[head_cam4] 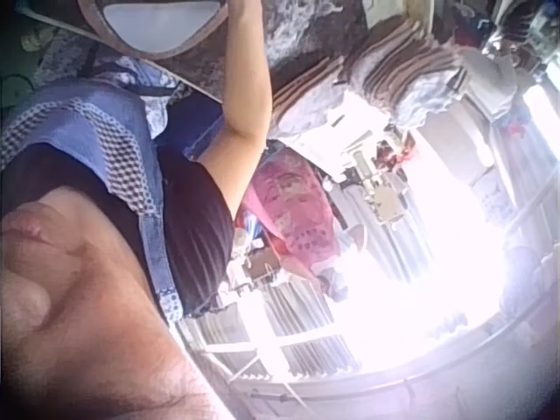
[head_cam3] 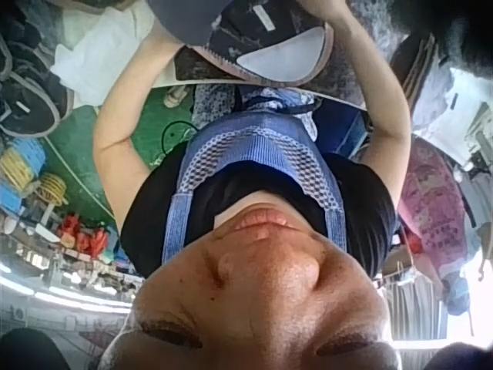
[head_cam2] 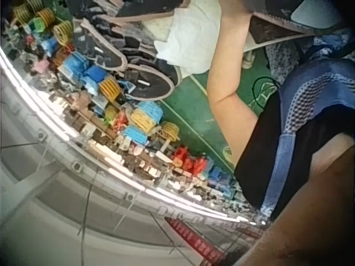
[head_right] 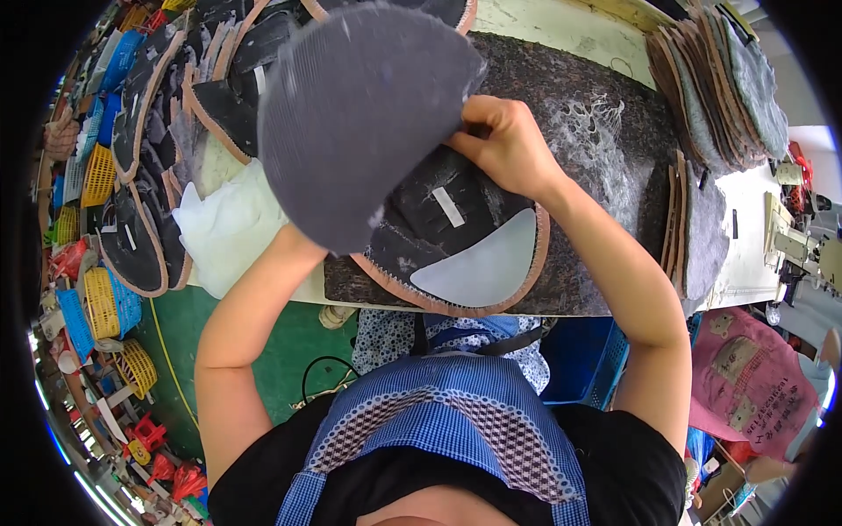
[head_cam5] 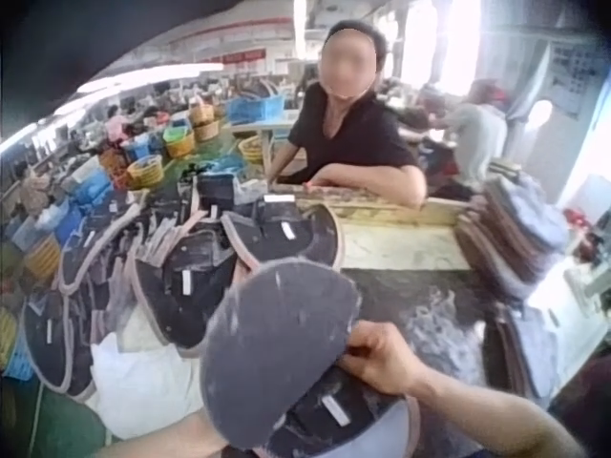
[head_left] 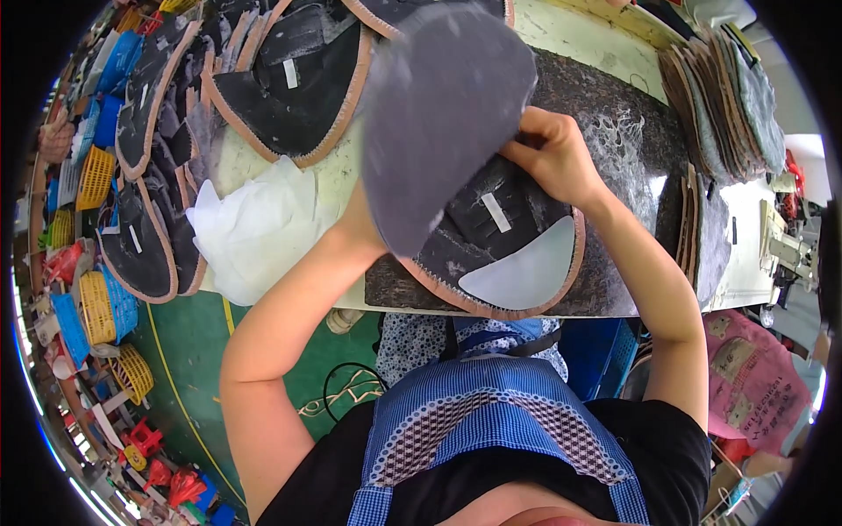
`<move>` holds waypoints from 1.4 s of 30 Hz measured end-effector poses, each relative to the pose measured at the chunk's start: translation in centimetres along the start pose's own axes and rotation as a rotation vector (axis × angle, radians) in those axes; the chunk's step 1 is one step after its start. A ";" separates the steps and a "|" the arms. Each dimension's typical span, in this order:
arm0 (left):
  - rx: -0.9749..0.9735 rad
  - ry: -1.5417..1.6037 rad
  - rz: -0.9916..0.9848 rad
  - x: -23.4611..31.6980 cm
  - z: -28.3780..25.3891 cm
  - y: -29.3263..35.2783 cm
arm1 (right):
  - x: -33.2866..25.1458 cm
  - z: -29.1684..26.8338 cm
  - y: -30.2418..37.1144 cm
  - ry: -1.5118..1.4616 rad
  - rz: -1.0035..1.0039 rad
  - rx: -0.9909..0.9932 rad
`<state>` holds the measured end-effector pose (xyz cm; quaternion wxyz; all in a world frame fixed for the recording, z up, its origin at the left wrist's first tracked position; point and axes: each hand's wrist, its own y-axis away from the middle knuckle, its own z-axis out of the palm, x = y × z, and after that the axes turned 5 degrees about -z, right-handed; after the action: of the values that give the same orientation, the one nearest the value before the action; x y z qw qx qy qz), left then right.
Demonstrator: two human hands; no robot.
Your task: Assembling shoe components by applying padding and hammering heel pieces onto soles.
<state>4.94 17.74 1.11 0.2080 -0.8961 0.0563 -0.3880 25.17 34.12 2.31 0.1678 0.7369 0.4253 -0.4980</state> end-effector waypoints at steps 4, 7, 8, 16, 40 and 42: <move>-0.111 -0.590 0.275 2.1 0.2 -1.8 | 2.1 -0.6 1.3 -0.018 -0.284 0.037; -0.158 -0.461 0.267 1.8 -1.1 -2.6 | -1.2 -2.1 1.4 0.455 -0.376 -0.148; -0.262 -0.389 0.267 1.5 -1.9 -3.4 | -1.5 -2.3 1.5 0.490 -0.370 -0.181; -0.458 -0.168 0.278 -1.0 -2.5 -6.1 | -6.4 -7.3 7.2 -0.237 0.589 0.021; -0.352 -0.269 0.271 9.6 3.7 5.9 | -1.8 -2.3 10.7 0.932 0.298 0.252; -0.290 -0.162 0.237 9.1 3.0 5.1 | -2.5 -3.8 11.4 0.426 0.504 0.241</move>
<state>13.73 11.72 3.26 0.1246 -0.9322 0.1995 -0.2751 36.15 28.87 4.18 0.1045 0.9206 0.1936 -0.3225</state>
